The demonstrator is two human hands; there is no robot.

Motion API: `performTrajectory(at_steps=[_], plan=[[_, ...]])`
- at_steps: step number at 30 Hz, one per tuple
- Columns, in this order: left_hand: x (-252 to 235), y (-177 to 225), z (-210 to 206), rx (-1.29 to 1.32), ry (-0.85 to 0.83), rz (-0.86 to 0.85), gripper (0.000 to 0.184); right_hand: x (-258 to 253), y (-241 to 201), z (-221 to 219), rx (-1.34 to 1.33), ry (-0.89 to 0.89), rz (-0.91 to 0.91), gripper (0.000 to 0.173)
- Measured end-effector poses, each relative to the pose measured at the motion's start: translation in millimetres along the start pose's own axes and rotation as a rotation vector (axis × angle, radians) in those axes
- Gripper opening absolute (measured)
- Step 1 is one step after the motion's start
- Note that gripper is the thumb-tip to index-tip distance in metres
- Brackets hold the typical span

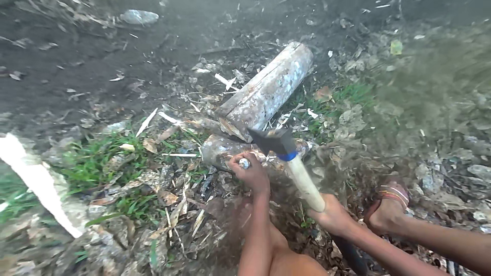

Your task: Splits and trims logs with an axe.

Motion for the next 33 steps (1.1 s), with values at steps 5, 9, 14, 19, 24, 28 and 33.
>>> performTrajectory(at_steps=[5,9,14,19,24,28,33], plan=[[-11.4,-3.0,8.9,0.02,0.057,-0.002,0.012,-13.8,21.7,-13.2,0.118,-0.124,-0.131,0.031],[-7.9,-1.4,9.3,0.033,0.023,-0.002,0.014,-2.5,-8.9,12.5,0.144,-0.113,-0.065,0.03],[-3.6,-6.0,9.3,0.045,0.035,-0.028,0.014,19.8,-44.2,22.8,0.106,0.141,0.213,0.026],[3.4,-5.0,11.1,0.038,0.0,0.001,0.014,-9.4,7.8,-2.8,0.152,-0.061,-0.038,0.03],[11.2,-4.2,8.4,0.026,-0.012,0.012,0.012,-19.8,24.1,-6.5,0.175,-0.121,-0.12,0.03],[5.7,-3.8,3.3,0.046,0.002,0.009,0.013,-7.2,-3.4,11.1,0.083,-0.036,-0.035,0.025],[1.7,-4.7,5.7,-0.032,0.004,0.021,0.016,9.6,-38.8,19.8,0.027,0.152,0.195,0.018]])
Point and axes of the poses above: each hand's wrist, its own x-axis away from the middle knuckle, its own z-axis out of the back of the hand, y = z × x, the point moved 1 cm from there along -x, towards the middle knuckle, and after that the axes turned 15 degrees about z, right-handed, at the moved point
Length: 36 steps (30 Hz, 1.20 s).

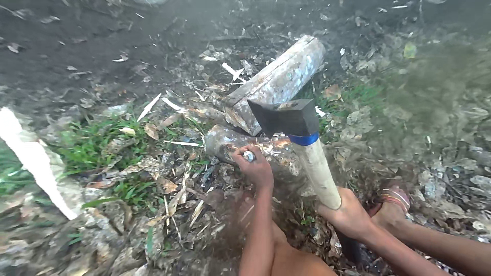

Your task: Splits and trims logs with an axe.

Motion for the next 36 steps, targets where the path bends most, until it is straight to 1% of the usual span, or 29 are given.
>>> performTrajectory(at_steps=[2,3,5,6,7,9,11,13,15,19,21,22,23,25,26,28,30,32,36], plan=[[-3.4,0.1,-0.6,0.015,-0.009,0.001,0.016,-3.9,9.6,-6.0,0.041,-0.038,-0.009,0.02],[-6.0,0.3,0.5,0.034,-0.02,0.007,0.017,-6.4,23.5,-12.1,0.063,-0.102,-0.061,0.023],[-11.7,-2.1,5.3,0.047,0.01,0.017,0.015,-10.8,58.3,-25.3,0.087,-0.243,-0.212,0.029],[-15.3,-4.9,9.3,0.061,0.042,0.026,0.014,-12.1,70.0,-30.2,0.097,-0.264,-0.252,0.03],[-19.3,-8.0,12.9,0.073,0.074,0.032,0.013,-13.9,73.3,-33.2,0.106,-0.267,-0.273,0.03],[-21.8,-12.9,15.6,0.071,0.115,0.041,0.012,-14.4,63.2,-32.1,0.135,-0.273,-0.306,0.03],[-13.6,-12.2,13.3,0.051,0.065,0.036,0.013,-7.5,51.3,-26.9,0.161,-0.288,-0.332,0.031],[-12.3,-5.3,4.3,0.055,0.02,0.011,0.013,-10.7,41.6,-17.0,0.179,-0.271,-0.284,0.029],[-8.9,-2.3,0.3,0.042,-0.009,0.025,0.015,-10.1,25.4,-2.8,0.162,-0.22,-0.217,0.027],[-5.0,-4.0,-1.9,-0.025,-0.014,-0.011,0.018,-4.5,-8.7,13.4,0.093,-0.025,-0.026,0.023],[-6.7,-3.3,-3.4,-0.044,0.002,-0.014,0.018,-4.0,-8.0,10.1,0.097,0.031,0.042,0.022],[-7.0,-2.1,-3.7,-0.043,-0.005,-0.008,0.017,-4.1,-0.3,5.7,0.108,0.005,0.015,0.023],[-6.8,0.0,-3.7,-0.043,-0.015,-0.005,0.017,-5.1,12.8,-0.7,0.123,-0.058,-0.048,0.025],[-6.5,0.3,-4.2,-0.041,-0.02,-0.023,0.016,-9.8,50.0,-15.4,0.138,-0.229,-0.235,0.029],[-6.5,-2.0,-5.0,-0.047,-0.01,-0.044,0.016,-11.9,66.0,-21.8,0.161,-0.277,-0.304,0.03],[-8.8,-2.8,-6.1,-0.099,-0.007,-0.07,0.015,-15.8,73.9,-25.8,0.201,-0.312,-0.347,0.031],[-7.4,0.5,-7.5,-0.169,-0.003,-0.064,0.016,-14.8,62.2,-18.1,0.228,-0.328,-0.337,0.031],[-6.4,5.1,-14.0,-0.199,0.009,-0.067,0.018,-14.4,47.7,-4.0,0.213,-0.3,-0.29,0.031],[-3.8,3.1,-11.8,-0.186,0.0,-0.05,0.019,-7.5,9.5,17.1,0.108,-0.105,-0.092,0.024]])
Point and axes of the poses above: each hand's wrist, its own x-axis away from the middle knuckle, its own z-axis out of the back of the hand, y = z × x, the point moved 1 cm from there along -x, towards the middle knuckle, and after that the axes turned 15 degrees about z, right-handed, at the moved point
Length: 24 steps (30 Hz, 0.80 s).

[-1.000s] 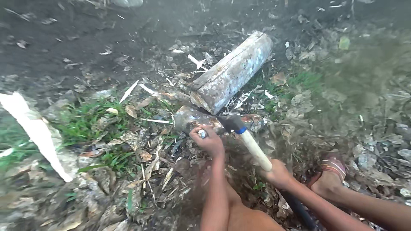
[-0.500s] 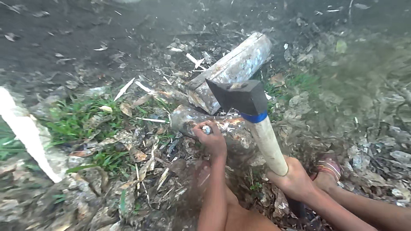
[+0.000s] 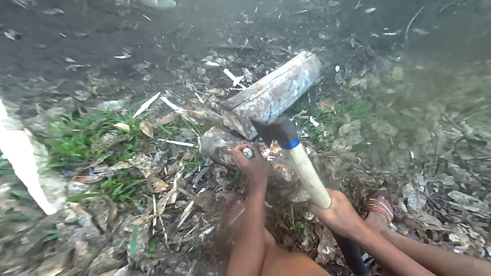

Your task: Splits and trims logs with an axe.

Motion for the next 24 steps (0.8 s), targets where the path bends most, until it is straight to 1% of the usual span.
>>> performTrajectory(at_steps=[2,4,6,8,9,10,12,17,20,24], plan=[[-0.8,-2.9,1.1,0.011,-0.004,-0.009,0.02,1.1,-19.6,4.6,-0.052,0.117,0.105,0.02],[-2.2,-5.5,0.6,0.042,0.001,-0.018,0.019,-0.1,-24.4,2.0,-0.052,0.156,0.155,0.02],[-3.1,-6.0,2.6,0.078,-0.007,0.0,0.018,-4.3,-4.3,-13.7,-0.005,0.067,0.077,0.023],[-3.4,-7.1,6.7,0.12,-0.02,0.015,0.017,-12.4,35.6,-37.9,0.048,-0.122,-0.114,0.03],[-3.4,-9.1,7.9,0.138,-0.011,0.018,0.016,-16.1,55.2,-48.5,0.079,-0.185,-0.187,0.033],[-5.4,-11.7,8.4,0.164,0.006,0.012,0.015,-19.9,68.4,-54.4,0.087,-0.205,-0.21,0.035],[-11.1,-16.4,10.0,0.222,0.037,-0.001,0.015,-26.5,77.0,-55.3,0.061,-0.204,-0.2,0.032],[-10.1,-18.1,10.4,0.268,0.029,0.017,0.015,-26.8,80.1,-52.5,-0.019,-0.201,-0.22,0.028],[-10.7,-19.5,12.9,0.304,0.056,0.03,0.018,-24.4,83.2,-59.4,0.008,-0.18,-0.217,0.031],[-13.7,-29.5,27.0,0.305,0.104,0.049,0.013,-23.6,89.4,-66.2,0.015,-0.178,-0.194,0.034]])
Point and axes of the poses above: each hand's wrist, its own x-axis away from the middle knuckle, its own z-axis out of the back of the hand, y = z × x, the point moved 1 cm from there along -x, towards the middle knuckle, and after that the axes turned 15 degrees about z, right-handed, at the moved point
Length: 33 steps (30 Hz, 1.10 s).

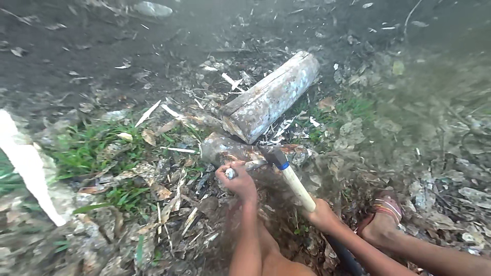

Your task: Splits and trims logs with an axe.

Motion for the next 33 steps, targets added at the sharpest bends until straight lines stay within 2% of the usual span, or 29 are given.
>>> performTrajectory(at_steps=[5,9,11,14,17,19,23,25,28,33], plan=[[7.4,-3.4,6.3,0.026,-0.071,-0.003,0.013,-1.5,6.6,4.8,-0.064,-0.004,-0.013,0.03],[15.6,10.1,-3.0,0.037,-0.18,-0.043,0.015,13.5,-23.4,23.6,-0.024,-0.003,0.015,0.029],[17.4,13.5,-5.0,0.028,-0.222,-0.043,0.014,26.6,-40.1,34.7,-0.046,0.051,0.102,0.028],[17.0,14.0,-5.6,0.017,-0.266,-0.043,0.015,45.7,-67.4,52.2,-0.075,0.222,0.313,0.027],[11.4,12.8,-7.1,0.018,-0.316,-0.069,0.015,52.9,-82.2,61.6,-0.092,0.305,0.422,0.024],[8.8,11.4,-8.7,0.029,-0.314,-0.067,0.014,46.8,-73.5,59.6,-0.056,0.245,0.371,0.024],[5.9,9.8,-4.5,0.054,-0.26,-0.026,0.012,11.1,-22.2,37.6,0.014,-0.062,0.056,0.028],[2.0,9.9,-3.5,0.061,-0.265,-0.013,0.012,2.8,-15.4,32.9,0.031,-0.091,-0.001,0.028],[5.6,10.5,-6.8,0.031,-0.26,-0.015,0.012,13.2,-29.2,36.3,0.101,-0.115,-0.045,0.032],[6.5,13.8,-13.4,0.014,-0.203,-0.031,0.012,23.8,-54.3,54.8,0.074,-0.052,0.026,0.03]])
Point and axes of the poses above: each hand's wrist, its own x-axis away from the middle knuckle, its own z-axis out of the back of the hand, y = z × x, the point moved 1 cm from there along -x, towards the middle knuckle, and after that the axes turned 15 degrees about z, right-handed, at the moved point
